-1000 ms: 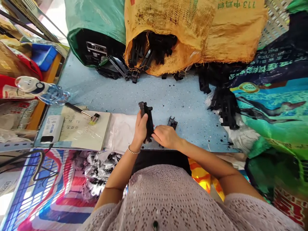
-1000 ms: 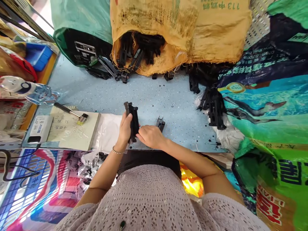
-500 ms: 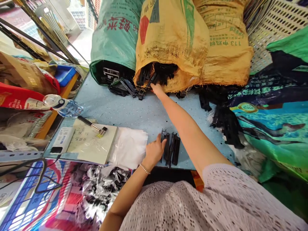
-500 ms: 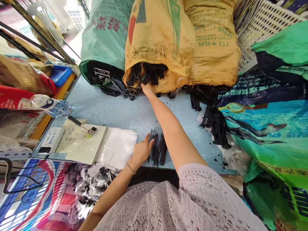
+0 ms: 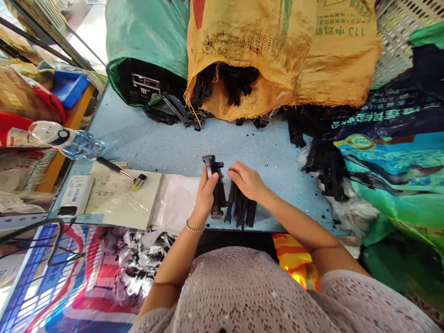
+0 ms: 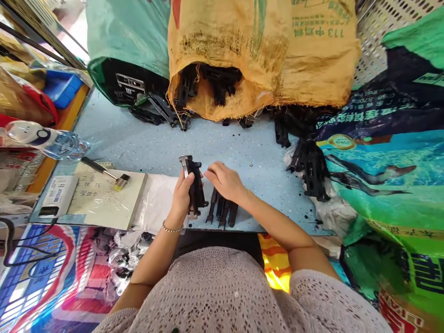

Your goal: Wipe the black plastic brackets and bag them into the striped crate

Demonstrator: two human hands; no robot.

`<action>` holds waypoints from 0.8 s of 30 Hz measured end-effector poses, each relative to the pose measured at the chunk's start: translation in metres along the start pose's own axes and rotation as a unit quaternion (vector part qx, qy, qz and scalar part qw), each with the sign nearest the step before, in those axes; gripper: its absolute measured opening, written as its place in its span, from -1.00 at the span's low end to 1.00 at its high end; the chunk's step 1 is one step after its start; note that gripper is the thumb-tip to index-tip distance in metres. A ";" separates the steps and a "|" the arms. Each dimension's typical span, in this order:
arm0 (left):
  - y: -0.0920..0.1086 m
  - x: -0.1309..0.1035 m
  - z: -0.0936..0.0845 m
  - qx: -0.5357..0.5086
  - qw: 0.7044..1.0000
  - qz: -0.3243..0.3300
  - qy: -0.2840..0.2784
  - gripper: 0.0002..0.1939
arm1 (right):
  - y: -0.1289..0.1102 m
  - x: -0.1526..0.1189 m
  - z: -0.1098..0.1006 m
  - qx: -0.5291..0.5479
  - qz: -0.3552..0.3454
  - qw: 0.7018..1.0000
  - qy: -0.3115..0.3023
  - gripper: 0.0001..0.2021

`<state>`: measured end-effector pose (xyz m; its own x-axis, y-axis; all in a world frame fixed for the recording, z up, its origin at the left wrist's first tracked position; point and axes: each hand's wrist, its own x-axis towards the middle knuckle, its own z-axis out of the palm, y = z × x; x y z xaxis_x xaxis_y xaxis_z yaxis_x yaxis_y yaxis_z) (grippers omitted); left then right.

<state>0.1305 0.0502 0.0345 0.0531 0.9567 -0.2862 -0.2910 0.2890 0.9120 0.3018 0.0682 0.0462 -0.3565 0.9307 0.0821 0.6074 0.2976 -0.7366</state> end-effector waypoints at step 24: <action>-0.056 -0.020 -0.008 0.611 0.790 0.051 0.001 -0.32 | 0.062 0.163 -0.060 -0.192 0.073 0.961 0.184 -0.70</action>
<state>0.1381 0.0141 -0.0134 0.0866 0.9774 -0.1930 0.8465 0.0300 0.5316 0.3243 0.2508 0.0537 -0.0162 0.9597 0.2804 0.8747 0.1495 -0.4610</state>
